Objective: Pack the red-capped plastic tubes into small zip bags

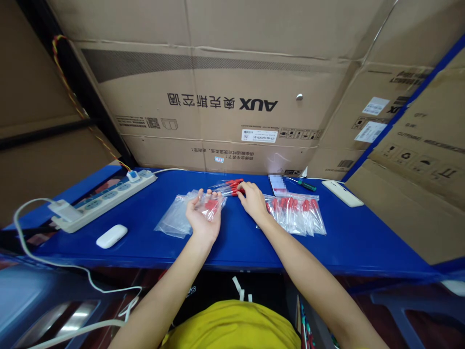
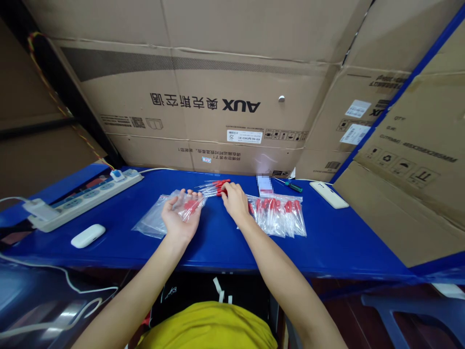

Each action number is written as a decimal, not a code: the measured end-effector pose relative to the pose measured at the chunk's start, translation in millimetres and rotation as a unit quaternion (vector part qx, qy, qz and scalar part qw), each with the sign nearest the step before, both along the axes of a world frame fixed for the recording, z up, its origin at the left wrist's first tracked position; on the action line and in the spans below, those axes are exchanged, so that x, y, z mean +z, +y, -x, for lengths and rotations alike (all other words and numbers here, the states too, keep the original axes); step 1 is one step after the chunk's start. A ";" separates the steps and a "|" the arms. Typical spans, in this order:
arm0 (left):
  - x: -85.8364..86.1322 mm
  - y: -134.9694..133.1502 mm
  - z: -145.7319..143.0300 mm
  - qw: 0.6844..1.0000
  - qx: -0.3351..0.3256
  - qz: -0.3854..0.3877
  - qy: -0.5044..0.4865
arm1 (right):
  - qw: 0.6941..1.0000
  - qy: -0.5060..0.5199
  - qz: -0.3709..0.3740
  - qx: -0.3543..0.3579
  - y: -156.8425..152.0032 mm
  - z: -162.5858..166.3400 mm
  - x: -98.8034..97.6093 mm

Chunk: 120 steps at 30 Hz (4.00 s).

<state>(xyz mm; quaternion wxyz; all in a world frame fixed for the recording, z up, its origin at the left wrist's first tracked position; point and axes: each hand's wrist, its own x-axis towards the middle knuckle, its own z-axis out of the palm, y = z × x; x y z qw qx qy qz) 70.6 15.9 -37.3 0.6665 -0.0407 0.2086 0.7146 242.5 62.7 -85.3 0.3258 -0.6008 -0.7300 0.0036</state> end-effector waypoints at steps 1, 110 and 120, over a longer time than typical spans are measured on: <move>-0.8 0.6 0.5 1.000 0.001 0.000 0.000 | 1.000 0.003 -0.006 0.003 0.3 -0.4 1.1; -7.4 1.5 -2.4 0.999 -0.008 -0.025 0.042 | 0.920 0.231 -0.038 0.315 -54.6 29.1 25.8; -6.6 -1.2 -3.4 0.995 -0.062 -0.057 0.050 | 0.943 0.233 -0.018 0.238 -54.8 30.8 24.8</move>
